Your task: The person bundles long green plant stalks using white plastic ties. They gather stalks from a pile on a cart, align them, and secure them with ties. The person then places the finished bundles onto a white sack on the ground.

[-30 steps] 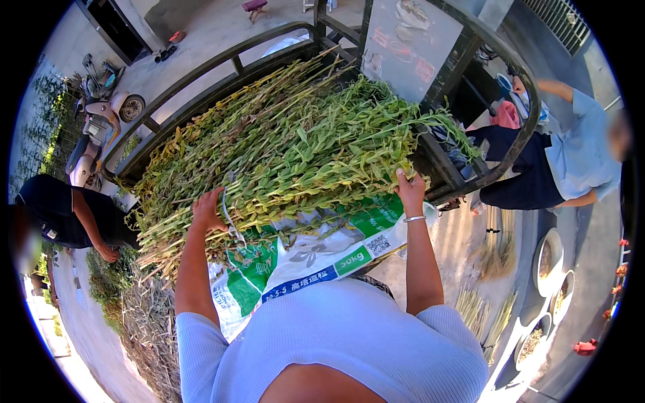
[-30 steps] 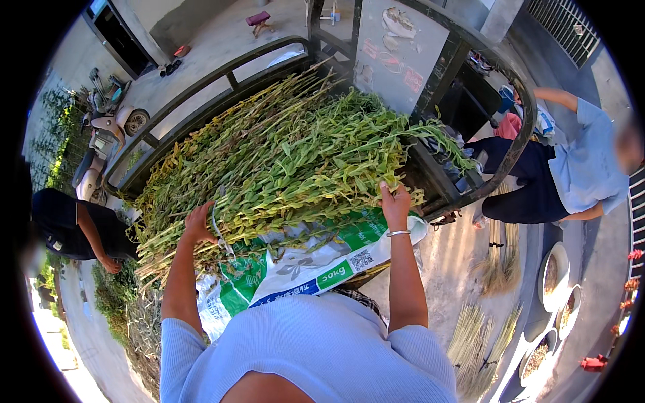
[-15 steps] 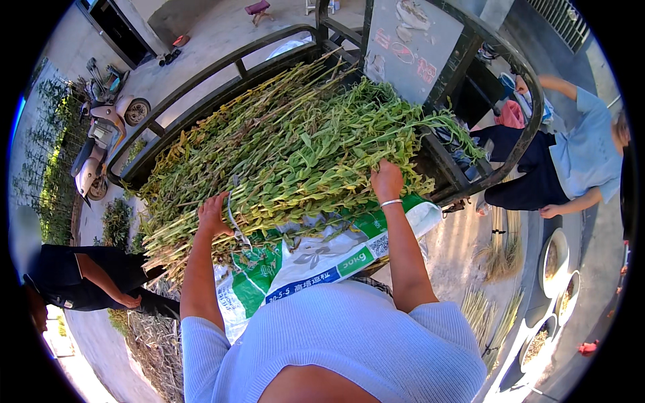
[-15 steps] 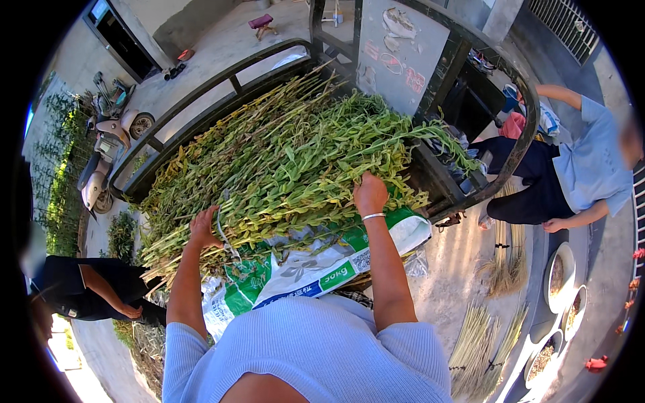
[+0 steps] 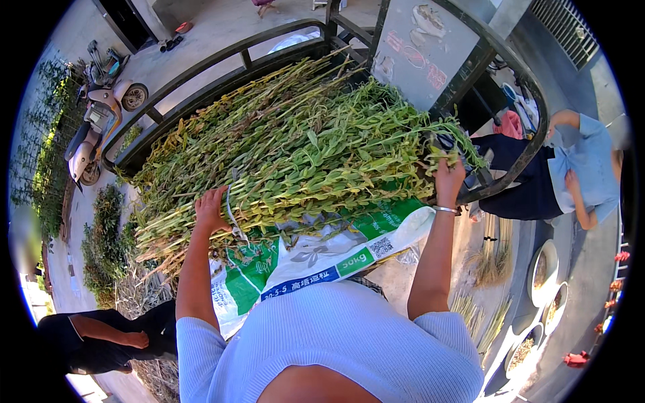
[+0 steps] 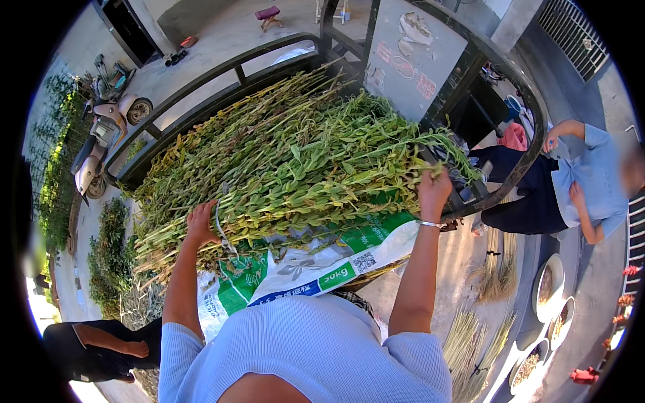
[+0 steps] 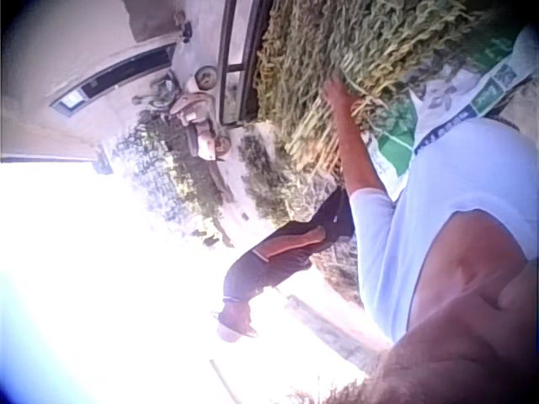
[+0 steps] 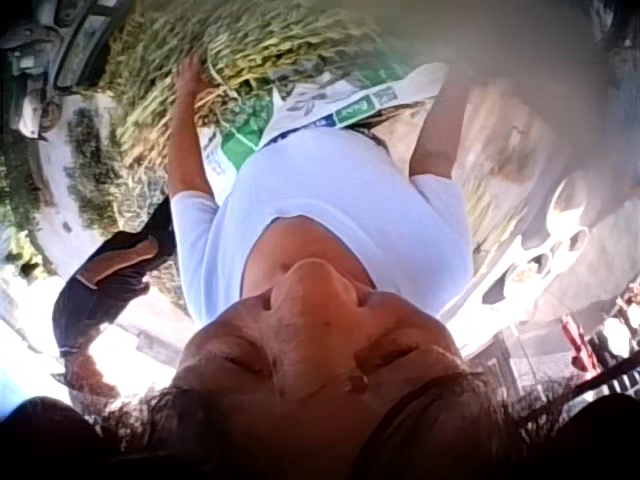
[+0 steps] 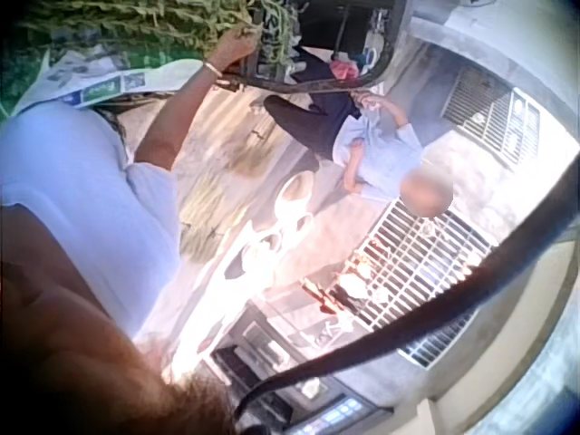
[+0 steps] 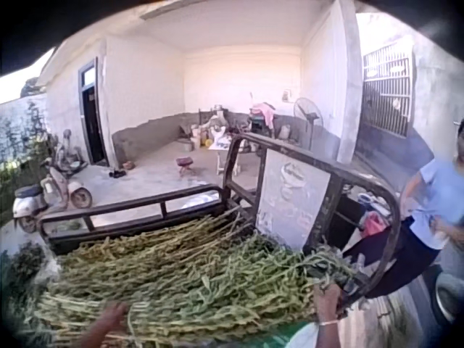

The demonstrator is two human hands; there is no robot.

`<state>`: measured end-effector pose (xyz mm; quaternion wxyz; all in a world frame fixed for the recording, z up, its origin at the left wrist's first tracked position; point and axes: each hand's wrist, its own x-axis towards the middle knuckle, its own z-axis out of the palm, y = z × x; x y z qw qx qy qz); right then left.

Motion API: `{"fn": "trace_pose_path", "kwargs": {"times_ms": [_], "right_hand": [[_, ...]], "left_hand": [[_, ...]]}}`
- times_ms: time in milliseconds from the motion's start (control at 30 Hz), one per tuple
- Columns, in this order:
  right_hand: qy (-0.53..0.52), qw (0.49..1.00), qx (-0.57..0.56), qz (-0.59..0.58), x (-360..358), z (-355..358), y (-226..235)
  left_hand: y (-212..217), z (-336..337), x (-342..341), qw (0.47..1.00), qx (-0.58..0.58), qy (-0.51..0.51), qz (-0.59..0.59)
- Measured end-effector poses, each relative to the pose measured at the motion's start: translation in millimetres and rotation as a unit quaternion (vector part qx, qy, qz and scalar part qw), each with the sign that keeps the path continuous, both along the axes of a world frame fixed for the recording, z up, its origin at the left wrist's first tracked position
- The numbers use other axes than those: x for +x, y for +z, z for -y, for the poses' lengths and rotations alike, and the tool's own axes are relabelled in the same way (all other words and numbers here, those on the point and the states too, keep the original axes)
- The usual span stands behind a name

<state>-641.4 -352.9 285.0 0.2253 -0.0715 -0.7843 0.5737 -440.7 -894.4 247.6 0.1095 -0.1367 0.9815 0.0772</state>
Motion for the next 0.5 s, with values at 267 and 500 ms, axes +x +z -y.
{"fn": "trace_pose_path", "kwargs": {"times_ms": [267,500], "right_hand": [[0.235,0.815,0.493,0.193,-4,150,2],[0.185,0.913,0.359,0.061,-8,145,-44]], "left_hand": [[2,-5,-14,1.0,-0.019,-0.006,0.013],[1,-3,-7,1.0,-0.017,-0.004,0.001]]}}
